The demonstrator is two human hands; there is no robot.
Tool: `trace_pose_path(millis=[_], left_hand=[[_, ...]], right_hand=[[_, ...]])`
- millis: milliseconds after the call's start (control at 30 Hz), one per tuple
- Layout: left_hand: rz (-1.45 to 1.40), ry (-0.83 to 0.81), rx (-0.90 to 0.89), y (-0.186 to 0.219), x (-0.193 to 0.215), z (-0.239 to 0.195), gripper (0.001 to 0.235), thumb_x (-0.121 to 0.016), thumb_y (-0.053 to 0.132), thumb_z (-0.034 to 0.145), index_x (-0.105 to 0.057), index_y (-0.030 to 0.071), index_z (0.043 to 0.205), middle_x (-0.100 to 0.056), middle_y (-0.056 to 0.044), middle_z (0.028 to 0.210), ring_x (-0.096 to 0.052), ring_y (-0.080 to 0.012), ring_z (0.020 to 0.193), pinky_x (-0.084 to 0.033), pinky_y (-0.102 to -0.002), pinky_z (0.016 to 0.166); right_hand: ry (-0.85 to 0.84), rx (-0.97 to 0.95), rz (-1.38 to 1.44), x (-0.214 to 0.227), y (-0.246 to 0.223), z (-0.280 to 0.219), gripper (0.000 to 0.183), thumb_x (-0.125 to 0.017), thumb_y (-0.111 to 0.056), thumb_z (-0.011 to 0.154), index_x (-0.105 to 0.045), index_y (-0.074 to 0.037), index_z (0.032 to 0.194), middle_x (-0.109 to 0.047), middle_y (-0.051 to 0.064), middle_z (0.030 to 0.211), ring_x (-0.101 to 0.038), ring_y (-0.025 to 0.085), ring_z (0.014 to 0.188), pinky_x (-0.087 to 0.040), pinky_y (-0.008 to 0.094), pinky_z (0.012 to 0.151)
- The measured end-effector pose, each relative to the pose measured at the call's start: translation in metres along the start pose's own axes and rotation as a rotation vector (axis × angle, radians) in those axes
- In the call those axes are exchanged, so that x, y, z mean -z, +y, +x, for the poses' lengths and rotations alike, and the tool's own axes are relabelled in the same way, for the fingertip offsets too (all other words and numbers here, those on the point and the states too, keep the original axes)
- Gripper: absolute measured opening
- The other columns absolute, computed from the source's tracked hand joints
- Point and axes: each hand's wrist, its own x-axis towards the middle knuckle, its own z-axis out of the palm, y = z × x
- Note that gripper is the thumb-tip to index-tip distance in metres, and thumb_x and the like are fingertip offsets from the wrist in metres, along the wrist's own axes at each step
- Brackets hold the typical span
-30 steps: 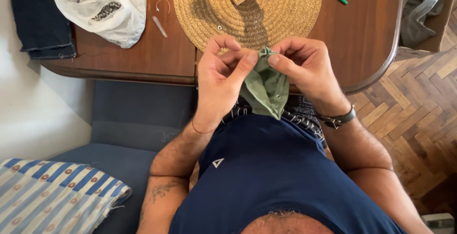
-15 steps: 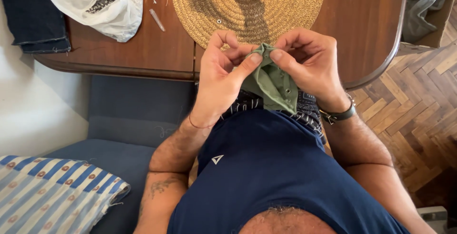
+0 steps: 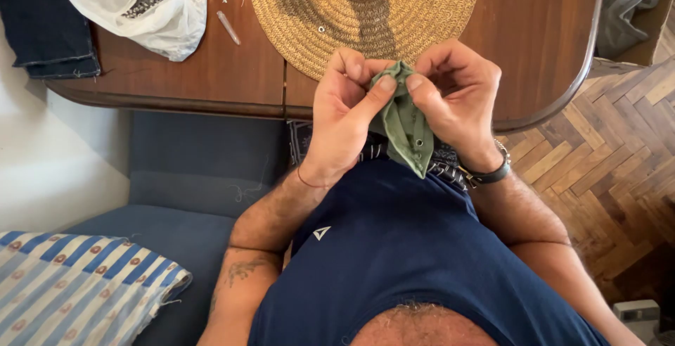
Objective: Installing metal eyelets onto a green fabric strip using a manual hand press tool
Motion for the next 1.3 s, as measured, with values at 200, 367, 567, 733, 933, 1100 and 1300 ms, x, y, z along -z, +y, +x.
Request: trace_pose_path(millis=[200, 367, 567, 733, 933, 1100, 1300], left_hand=[[-0.101, 0.024, 0.046, -0.006, 0.005, -0.001, 0.032, -0.063, -0.001, 0.103, -0.037, 0.016, 0.105, -0.072, -0.014, 0.110, -0.063, -0.0088, 0.092, -0.049, -0.021, 0.078], [0.147, 0.020, 0.005, -0.008, 0.010, 0.005, 0.033, -0.069, 0.002, 0.100, -0.039, 0.015, 0.103, -0.074, -0.014, 0.109, -0.064, -0.0078, 0.090, -0.048, -0.019, 0.073], [0.198, 0.031, 0.007, -0.022, 0.023, 0.013, 0.033, -0.069, 0.004, 0.101, -0.038, 0.016, 0.106, -0.074, -0.012, 0.108, -0.063, -0.0071, 0.089, -0.048, -0.022, 0.078], [0.347, 0.030, -0.029, -0.014, 0.022, 0.019, 0.036, -0.070, 0.007, 0.101, -0.036, 0.016, 0.107, -0.075, -0.012, 0.106, -0.063, -0.0066, 0.088, -0.048, -0.022, 0.079], [0.566, 0.023, -0.037, 0.004, 0.008, 0.019, 0.034, -0.071, 0.014, 0.100, -0.039, 0.015, 0.111, -0.074, -0.009, 0.100, -0.065, -0.0118, 0.084, -0.052, -0.029, 0.078], [0.654, 0.046, -0.101, 0.005, 0.000, 0.017, 0.031, -0.069, 0.014, 0.100, -0.043, 0.014, 0.117, -0.072, -0.008, 0.095, -0.066, -0.0140, 0.083, -0.054, -0.031, 0.078], [0.677, 0.026, -0.159, 0.003, 0.008, 0.026, 0.032, -0.069, 0.009, 0.097, -0.045, 0.014, 0.118, -0.070, -0.008, 0.090, -0.065, -0.0138, 0.077, -0.053, -0.030, 0.072]], right_hand=[[-0.042, -0.073, 0.126, 0.001, 0.012, 0.001, 0.010, -0.075, 0.005, 0.091, -0.065, 0.006, 0.087, -0.056, 0.013, 0.061, -0.050, 0.010, 0.058, -0.050, 0.025, 0.058], [-0.054, -0.197, 0.136, 0.002, 0.013, 0.004, 0.008, -0.074, 0.002, 0.091, -0.066, 0.005, 0.092, -0.060, 0.011, 0.068, -0.054, 0.009, 0.066, -0.049, 0.023, 0.060], [-0.076, -0.321, 0.027, 0.006, 0.005, 0.014, 0.008, -0.077, -0.002, 0.097, -0.073, 0.003, 0.103, -0.067, 0.008, 0.079, -0.064, 0.008, 0.077, -0.058, 0.025, 0.069], [-0.016, -0.384, -0.169, 0.000, 0.002, 0.009, 0.006, -0.080, -0.010, 0.096, -0.076, -0.006, 0.094, -0.066, 0.005, 0.075, -0.066, 0.008, 0.069, -0.058, 0.021, 0.059], [0.010, -0.317, -0.004, -0.002, 0.029, 0.005, 0.007, -0.073, -0.004, 0.095, -0.069, -0.001, 0.089, -0.056, 0.004, 0.072, -0.054, 0.007, 0.071, -0.049, 0.022, 0.057], [-0.002, -0.375, 0.246, -0.003, 0.060, 0.003, 0.007, -0.065, -0.007, 0.090, -0.066, 0.001, 0.089, -0.054, 0.004, 0.066, -0.053, 0.005, 0.060, -0.043, 0.019, 0.049], [0.049, -0.425, 0.491, -0.001, 0.082, 0.005, 0.012, -0.063, -0.009, 0.090, -0.061, 0.003, 0.091, -0.055, 0.007, 0.065, -0.057, 0.007, 0.055, -0.045, 0.019, 0.046]])
